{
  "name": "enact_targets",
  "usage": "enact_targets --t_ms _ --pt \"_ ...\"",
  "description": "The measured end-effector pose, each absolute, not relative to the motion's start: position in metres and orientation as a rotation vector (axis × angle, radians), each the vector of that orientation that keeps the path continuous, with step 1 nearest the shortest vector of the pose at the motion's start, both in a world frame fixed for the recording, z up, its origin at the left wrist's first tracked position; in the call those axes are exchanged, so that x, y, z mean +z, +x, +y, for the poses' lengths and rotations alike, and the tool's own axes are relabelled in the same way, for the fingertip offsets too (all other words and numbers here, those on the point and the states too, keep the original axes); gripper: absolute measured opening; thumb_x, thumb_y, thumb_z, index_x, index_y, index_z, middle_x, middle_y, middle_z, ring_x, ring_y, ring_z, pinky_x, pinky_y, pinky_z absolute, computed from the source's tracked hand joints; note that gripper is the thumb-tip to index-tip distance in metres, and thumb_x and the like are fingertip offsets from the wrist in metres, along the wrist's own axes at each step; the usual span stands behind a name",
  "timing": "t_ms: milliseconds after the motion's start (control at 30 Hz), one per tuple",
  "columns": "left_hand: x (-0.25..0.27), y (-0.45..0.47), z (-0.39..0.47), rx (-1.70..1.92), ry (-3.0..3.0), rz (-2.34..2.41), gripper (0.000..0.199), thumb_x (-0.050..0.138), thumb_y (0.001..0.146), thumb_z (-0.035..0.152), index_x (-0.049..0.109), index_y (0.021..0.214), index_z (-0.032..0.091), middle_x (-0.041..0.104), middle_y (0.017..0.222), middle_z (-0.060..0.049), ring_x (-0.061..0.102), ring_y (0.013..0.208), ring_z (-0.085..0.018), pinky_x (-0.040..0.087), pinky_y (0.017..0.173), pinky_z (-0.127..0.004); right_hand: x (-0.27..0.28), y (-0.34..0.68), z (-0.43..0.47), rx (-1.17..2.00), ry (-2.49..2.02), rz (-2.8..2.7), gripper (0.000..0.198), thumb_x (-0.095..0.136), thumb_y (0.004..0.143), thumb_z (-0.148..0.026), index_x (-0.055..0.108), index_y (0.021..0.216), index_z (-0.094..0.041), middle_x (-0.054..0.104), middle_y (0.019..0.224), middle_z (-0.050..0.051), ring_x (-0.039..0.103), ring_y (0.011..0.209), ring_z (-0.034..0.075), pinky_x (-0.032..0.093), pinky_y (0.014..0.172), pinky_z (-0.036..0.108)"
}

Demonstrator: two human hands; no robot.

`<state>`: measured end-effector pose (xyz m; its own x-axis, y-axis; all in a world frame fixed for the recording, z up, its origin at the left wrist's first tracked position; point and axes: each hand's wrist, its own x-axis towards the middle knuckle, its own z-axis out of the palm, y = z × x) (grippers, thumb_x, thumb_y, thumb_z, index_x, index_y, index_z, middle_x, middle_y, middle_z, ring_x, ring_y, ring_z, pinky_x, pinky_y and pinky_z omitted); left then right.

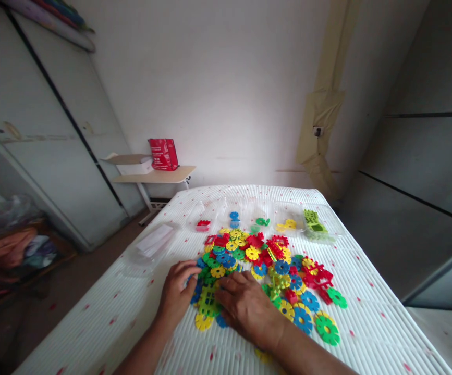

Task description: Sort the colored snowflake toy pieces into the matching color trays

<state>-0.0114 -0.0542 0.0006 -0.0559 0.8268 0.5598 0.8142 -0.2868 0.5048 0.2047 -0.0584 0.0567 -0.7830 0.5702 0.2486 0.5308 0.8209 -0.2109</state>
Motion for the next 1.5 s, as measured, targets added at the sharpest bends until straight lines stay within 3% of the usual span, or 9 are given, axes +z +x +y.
enact_targets --t_ms 100,267,433,567,800,933,1067,1233,1500 --pt "0.000 -0.013 -0.054 1.299 2.109 1.887 0.022 0.047 0.076 0.011 0.066 0.081 0.020 0.063 0.092 -0.005 0.055 0.092 -0.020 0.046 0.084 -0.038 0.048 0.185 -0.063 0.159 -0.859 -2.719 0.039 0.057 0.081 -0.038 0.052 0.116 -0.023 0.057 0.119 0.007 0.046 0.105 0.023 0.030 0.091 0.037" --pt "-0.004 -0.014 -0.053 1.235 2.130 1.894 0.023 0.049 0.073 0.010 0.067 0.083 0.021 0.064 0.093 -0.006 0.056 0.093 -0.021 0.047 0.085 -0.039 0.041 0.176 -0.064 0.092 -0.945 -2.738 0.020 0.053 0.083 -0.032 0.058 0.098 -0.021 0.061 0.102 0.007 0.048 0.096 0.022 0.029 0.088 0.037" --pt "-0.009 -0.011 -0.053 1.173 2.186 1.973 0.035 0.052 0.076 0.018 0.061 0.110 0.020 0.055 0.120 -0.010 0.050 0.111 -0.025 0.042 0.094 -0.045 0.053 0.192 -0.065 0.095 -0.943 -2.810 0.016 0.052 0.079 -0.029 0.057 0.092 -0.021 0.060 0.097 0.006 0.048 0.095 0.021 0.023 0.093 0.039" --pt "-0.005 -0.006 -0.056 0.994 2.304 1.905 0.039 0.053 0.078 0.025 0.057 0.117 0.024 0.051 0.128 -0.009 0.047 0.117 -0.027 0.041 0.095 -0.047 0.065 0.210 -0.063 0.121 -1.041 -2.818 0.016 0.055 0.074 -0.028 0.057 0.088 -0.021 0.060 0.093 0.005 0.048 0.090 0.021 0.024 0.090 0.039" --pt "0.009 -0.001 -0.063 0.884 2.386 1.657 0.039 0.058 0.073 0.025 0.061 0.112 0.030 0.054 0.126 -0.006 0.050 0.113 -0.026 0.041 0.094 -0.047 0.077 0.241 -0.048 0.092 -1.216 -2.763 0.015 0.056 0.074 -0.029 0.061 0.086 -0.021 0.061 0.089 0.007 0.052 0.087 0.023 0.032 0.080 0.038" --pt "0.009 0.001 -0.065 0.991 2.303 1.583 0.038 0.054 0.066 0.009 0.066 0.098 0.026 0.059 0.118 -0.005 0.052 0.110 -0.024 0.040 0.096 -0.043 0.080 0.252 -0.040 0.080 -1.333 -2.730 0.016 0.060 0.070 -0.024 0.062 0.086 -0.021 0.062 0.093 0.007 0.052 0.093 0.025 0.034 0.079 0.038" --pt "0.006 0.003 -0.065 1.091 2.171 1.573 0.040 0.042 0.058 -0.003 0.065 0.078 0.023 0.062 0.110 -0.003 0.054 0.105 -0.019 0.042 0.094 -0.038 0.080 0.252 -0.031 0.055 -1.277 -2.718 0.015 0.059 0.075 -0.031 0.063 0.088 -0.022 0.062 0.096 0.007 0.052 0.096 0.025 0.035 0.080 0.038" --pt "0.001 -0.001 -0.060 1.199 2.046 1.603 0.035 0.039 0.060 -0.003 0.062 0.071 0.020 0.064 0.101 -0.004 0.057 0.100 -0.017 0.045 0.090 -0.036 0.084 0.232 -0.002 -0.052 -1.277 -2.631 0.018 0.044 0.087 -0.021 0.062 0.088 -0.019 0.064 0.092 0.007 0.054 0.091 0.020 0.038 0.077 0.033" --pt "0.005 -0.005 -0.056 1.343 1.933 1.674 0.028 0.041 0.073 0.010 0.065 0.081 0.021 0.066 0.096 -0.006 0.059 0.096 -0.018 0.047 0.088 -0.036 0.064 0.183 0.058 -0.060 -1.460 -2.693 0.033 0.043 0.081 -0.007 0.057 0.109 -0.018 0.063 0.105 0.011 0.058 0.092 0.018 0.043 0.078 0.028"
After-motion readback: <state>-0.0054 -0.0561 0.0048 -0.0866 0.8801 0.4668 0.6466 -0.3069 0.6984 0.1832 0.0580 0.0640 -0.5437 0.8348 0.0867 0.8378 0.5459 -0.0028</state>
